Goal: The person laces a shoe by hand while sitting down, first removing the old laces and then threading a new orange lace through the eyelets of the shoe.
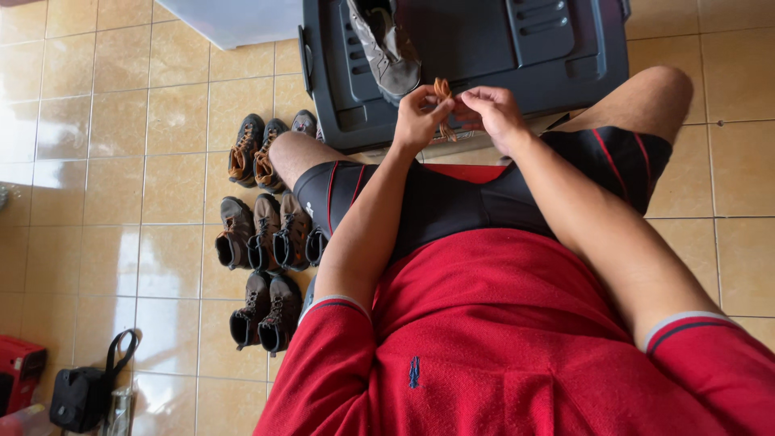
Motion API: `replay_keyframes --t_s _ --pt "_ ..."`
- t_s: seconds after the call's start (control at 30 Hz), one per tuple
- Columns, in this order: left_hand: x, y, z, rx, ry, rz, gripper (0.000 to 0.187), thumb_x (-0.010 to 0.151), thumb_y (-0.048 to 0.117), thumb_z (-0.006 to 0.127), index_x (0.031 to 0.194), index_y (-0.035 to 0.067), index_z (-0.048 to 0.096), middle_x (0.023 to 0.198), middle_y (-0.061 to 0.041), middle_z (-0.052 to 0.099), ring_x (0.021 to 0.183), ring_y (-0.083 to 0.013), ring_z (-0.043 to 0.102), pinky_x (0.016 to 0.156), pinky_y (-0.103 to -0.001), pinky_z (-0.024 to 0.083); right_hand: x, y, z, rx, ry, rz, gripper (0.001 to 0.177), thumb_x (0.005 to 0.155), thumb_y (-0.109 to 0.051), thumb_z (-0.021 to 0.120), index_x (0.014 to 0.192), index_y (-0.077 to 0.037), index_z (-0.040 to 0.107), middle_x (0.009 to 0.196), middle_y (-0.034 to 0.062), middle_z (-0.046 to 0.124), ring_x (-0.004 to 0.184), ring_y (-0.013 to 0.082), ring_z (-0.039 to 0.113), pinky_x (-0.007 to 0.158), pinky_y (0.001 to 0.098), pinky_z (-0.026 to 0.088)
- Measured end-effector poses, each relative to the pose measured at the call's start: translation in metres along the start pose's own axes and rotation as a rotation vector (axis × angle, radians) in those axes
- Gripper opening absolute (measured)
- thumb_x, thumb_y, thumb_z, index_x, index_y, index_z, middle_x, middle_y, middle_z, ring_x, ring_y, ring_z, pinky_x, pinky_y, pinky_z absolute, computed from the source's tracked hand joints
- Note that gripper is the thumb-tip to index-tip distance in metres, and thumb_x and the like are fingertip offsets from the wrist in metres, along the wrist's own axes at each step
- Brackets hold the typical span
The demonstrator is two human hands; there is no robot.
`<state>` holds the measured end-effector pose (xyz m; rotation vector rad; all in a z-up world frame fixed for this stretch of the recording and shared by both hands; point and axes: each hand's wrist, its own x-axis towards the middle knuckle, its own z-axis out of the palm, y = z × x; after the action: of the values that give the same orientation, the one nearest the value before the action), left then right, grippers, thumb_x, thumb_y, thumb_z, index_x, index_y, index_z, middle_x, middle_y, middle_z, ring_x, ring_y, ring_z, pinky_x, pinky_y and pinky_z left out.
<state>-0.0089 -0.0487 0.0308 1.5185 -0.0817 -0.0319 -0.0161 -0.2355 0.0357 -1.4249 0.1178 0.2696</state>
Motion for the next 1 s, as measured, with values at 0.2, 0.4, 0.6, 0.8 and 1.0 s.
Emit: replay_keyframes --t_s 0.2,0.4,0.6,0.8,1.0 --pt "-0.004 -0.022 0.014 0.36 0.016 -0.062 0.038 0.073 0.029 0.099 0.104 0.016 0.083 0.079 0.0 0.079 0.074 -0.0164 0.078 0.074 -0.033 0.062 -0.007 0.011 -0.003 0.017 0.04 0.05 0.028 0.099 -0.033 0.086 0.116 -0.013 0.078 0.092 0.0061 0.08 0.083 0.0192 0.08 0.068 0.0345 0.069" --pt "-0.017 -0.013 0.027 0.491 -0.044 0.136 0.032 0.079 0.024 0.091 0.109 0.021 0.082 0.086 0.003 0.083 0.089 -0.0188 0.077 0.088 -0.035 0.06 -0.001 0.019 -0.008 0.046 0.205 0.038 0.013 0.097 -0.026 0.085 0.102 -0.014 0.081 0.085 0.0067 0.077 0.077 0.0192 0.079 0.069 0.0352 0.067" --pt "-0.012 0.0 0.024 0.506 -0.067 0.322 0.026 0.093 0.021 0.079 0.119 0.02 0.08 0.088 -0.003 0.081 0.078 -0.0212 0.072 0.077 -0.036 0.061 0.021 0.03 -0.026 0.101 0.238 0.151 0.026 0.1 -0.042 0.082 0.109 -0.019 0.073 0.081 0.0091 0.079 0.062 0.0191 0.079 0.059 0.0334 0.072" --pt "-0.018 -0.004 0.029 0.4 -0.085 0.285 0.015 0.09 0.019 0.079 0.106 0.018 0.079 0.081 -0.003 0.078 0.068 -0.021 0.074 0.069 -0.035 0.061 0.002 0.006 -0.018 -0.126 0.223 -0.036 0.023 0.106 -0.034 0.079 0.104 -0.014 0.067 0.079 0.0169 0.077 0.054 0.0225 0.076 0.046 0.0342 0.067" --pt "-0.016 -0.002 0.014 0.455 -0.024 0.341 0.007 0.089 0.018 0.079 0.094 0.014 0.075 0.086 -0.003 0.074 0.066 -0.0207 0.068 0.066 -0.036 0.057 -0.003 -0.002 -0.022 -0.57 0.158 -0.539 0.028 0.096 -0.002 0.081 0.119 -0.015 0.074 0.102 0.0062 0.07 0.079 0.0186 0.073 0.072 0.0329 0.061"
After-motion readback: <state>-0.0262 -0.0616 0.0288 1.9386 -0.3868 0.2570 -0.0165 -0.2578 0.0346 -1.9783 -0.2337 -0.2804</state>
